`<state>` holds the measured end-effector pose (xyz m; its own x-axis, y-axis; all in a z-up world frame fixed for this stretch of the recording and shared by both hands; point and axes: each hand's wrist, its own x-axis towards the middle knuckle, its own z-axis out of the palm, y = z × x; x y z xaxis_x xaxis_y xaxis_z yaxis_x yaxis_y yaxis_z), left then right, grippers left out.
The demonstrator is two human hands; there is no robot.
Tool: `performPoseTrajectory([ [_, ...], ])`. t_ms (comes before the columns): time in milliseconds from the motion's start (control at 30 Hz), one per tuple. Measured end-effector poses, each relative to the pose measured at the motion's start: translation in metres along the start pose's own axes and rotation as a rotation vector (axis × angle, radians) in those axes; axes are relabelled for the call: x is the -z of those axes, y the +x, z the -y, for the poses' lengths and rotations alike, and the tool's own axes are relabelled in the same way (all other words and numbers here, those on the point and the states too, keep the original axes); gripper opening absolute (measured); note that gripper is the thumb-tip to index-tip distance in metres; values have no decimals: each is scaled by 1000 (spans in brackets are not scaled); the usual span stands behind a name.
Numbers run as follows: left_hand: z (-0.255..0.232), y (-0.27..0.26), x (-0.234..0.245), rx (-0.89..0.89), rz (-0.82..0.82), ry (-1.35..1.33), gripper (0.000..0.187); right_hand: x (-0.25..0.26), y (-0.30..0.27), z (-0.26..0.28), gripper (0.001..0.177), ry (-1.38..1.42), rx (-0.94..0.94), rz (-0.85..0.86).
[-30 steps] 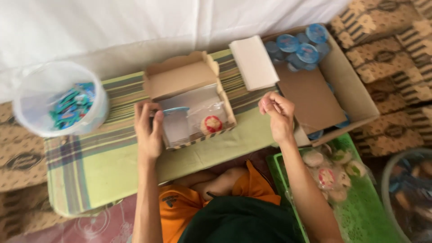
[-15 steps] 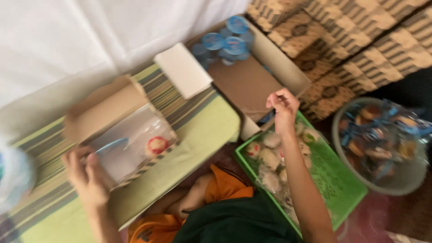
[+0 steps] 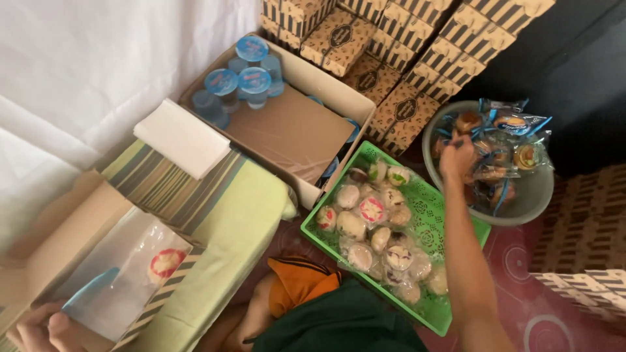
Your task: Manually assembling a snack box by inserting a paper liner and filling it with a water cup, a snack packet, and candies.
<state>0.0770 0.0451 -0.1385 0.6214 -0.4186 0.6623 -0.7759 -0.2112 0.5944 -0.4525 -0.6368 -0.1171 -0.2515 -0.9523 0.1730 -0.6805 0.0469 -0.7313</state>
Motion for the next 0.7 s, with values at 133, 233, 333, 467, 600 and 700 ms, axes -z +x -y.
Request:
performPoseTrajectory([
  [133, 1, 9, -14, 6, -170, -23, 49, 13, -10, -20, 64, -444, -37, 158],
  [233, 63, -20, 15, 8, -85, -46, 49, 15, -16, -16, 79, -457, -223, 259],
  [333, 111, -21, 24, 0, -15, -67, 50, 19, -20, -5, 86, -443, -301, 289],
  [467, 96, 5, 4, -28, -17, -52, 51, 15, -23, -11, 79, -384, -178, 136],
  [600, 62, 12, -5, -48, -23, -31, 52, -7, -2, -50, 56, 13, 42, -270],
  [700, 23, 11, -11, -57, -39, -10, 54, 15, 3, -54, 32, 902, -217, -252],
])
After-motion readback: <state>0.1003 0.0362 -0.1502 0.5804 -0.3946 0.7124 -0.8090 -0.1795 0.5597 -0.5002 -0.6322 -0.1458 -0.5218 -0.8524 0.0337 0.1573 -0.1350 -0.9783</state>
